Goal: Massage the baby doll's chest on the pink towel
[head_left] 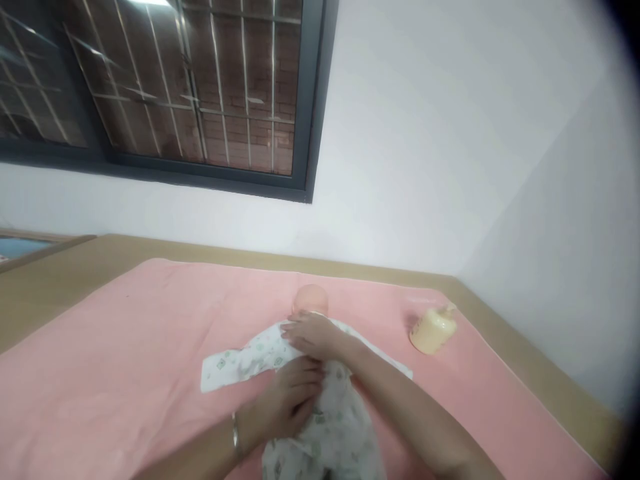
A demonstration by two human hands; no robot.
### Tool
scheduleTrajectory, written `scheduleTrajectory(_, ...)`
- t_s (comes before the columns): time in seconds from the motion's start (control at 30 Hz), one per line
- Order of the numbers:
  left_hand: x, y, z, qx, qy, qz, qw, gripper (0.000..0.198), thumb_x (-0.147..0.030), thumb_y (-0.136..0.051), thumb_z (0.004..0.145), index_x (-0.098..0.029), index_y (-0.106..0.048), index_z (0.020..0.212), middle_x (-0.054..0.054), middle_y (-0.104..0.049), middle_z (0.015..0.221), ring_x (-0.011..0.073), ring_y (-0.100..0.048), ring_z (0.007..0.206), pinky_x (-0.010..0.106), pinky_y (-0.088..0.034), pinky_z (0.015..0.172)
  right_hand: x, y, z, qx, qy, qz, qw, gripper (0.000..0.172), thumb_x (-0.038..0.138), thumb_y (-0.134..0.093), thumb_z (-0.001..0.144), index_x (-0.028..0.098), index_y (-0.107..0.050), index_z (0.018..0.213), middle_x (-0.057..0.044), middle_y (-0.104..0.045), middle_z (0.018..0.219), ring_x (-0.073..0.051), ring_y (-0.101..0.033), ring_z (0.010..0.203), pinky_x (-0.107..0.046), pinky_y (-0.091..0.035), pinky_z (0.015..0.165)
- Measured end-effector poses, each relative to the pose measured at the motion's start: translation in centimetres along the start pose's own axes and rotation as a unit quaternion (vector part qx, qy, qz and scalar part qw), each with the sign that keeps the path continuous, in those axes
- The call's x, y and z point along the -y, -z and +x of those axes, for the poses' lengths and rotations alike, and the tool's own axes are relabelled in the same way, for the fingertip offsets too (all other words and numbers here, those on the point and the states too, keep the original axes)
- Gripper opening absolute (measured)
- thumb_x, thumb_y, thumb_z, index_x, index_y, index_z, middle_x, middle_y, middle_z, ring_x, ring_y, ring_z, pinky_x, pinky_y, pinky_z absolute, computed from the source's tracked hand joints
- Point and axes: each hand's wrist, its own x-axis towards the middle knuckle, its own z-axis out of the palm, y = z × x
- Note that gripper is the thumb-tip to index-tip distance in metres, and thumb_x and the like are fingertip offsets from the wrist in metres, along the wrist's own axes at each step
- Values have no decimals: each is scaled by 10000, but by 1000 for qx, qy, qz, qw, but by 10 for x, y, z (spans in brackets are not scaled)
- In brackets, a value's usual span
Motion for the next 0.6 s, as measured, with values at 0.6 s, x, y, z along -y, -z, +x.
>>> scheduleTrajectory(0.6, 4, -8, -18, -30, -46, 127, 990, 381, -90, -528, 793, -127, -539, 1172, 157, -637, 1159, 269, -500, 1234, 450, -446, 1031, -11, -4, 12, 24, -13, -15, 1000, 373, 313, -455, 939, 205, -566, 1278, -67, -502, 1374, -196, -450, 1271, -390, -287, 1104)
